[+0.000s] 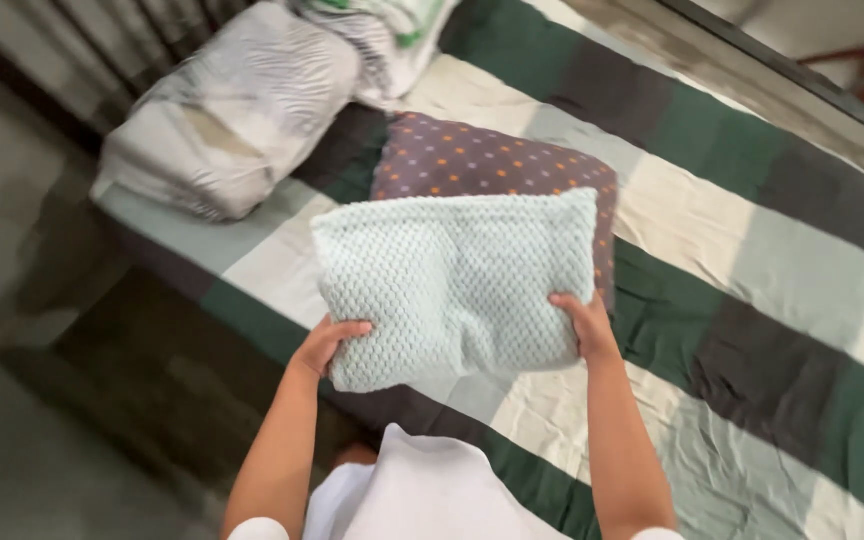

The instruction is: The person folds a green and white striped towel on a bed, then places it on the bed. The person also picks up and moves a light blue folded towel on the bed.

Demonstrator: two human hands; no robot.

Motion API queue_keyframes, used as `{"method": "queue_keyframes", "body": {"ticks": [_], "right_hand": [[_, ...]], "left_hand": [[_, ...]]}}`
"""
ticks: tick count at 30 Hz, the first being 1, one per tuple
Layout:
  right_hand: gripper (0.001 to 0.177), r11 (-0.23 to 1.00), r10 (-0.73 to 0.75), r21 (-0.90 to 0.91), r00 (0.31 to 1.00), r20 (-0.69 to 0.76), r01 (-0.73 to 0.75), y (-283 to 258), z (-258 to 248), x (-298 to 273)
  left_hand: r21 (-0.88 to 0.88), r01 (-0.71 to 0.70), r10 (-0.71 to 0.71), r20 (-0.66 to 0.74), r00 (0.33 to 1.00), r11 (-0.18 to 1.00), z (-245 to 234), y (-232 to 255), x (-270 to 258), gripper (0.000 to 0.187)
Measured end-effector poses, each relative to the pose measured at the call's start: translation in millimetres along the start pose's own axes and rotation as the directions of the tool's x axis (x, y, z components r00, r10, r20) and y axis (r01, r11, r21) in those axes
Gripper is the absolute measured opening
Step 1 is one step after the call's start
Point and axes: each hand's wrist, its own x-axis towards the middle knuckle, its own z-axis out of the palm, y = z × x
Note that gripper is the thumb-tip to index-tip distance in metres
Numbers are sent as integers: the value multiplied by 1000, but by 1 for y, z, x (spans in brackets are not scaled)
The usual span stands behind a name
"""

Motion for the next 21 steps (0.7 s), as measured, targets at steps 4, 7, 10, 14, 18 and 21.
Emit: {"method": "queue_keyframes", "body": {"ticks": [4, 7, 10, 14, 18, 21], "right_hand": [[78, 992, 70, -108, 996, 61, -63, -40, 89, 35], [75, 977, 20, -212, 992, 128, 8, -61, 153, 49], [74, 962, -21, -265, 984, 177, 68, -75, 214, 72], [67, 902, -117, -375, 958, 263, 214, -93, 295, 114], [64, 813, -255, -437, 910, 327, 385, -115, 378, 174], [59, 790, -327, -389, 862, 386, 474, -133, 430, 233]], "left_hand": [[-11, -116, 114, -118, 986, 993, -26, 25, -26, 88], [33, -187, 190, -192, 963, 982, -46, 45, -43, 90], [51, -283, 287, -218, 933, 958, -73, 72, -43, 90], [38, -367, 365, -249, 897, 929, -120, 115, -35, 88], [26, -407, 398, -275, 875, 913, -170, 159, -6, 85], [17, -399, 381, -341, 859, 917, -194, 206, 17, 84]]}}
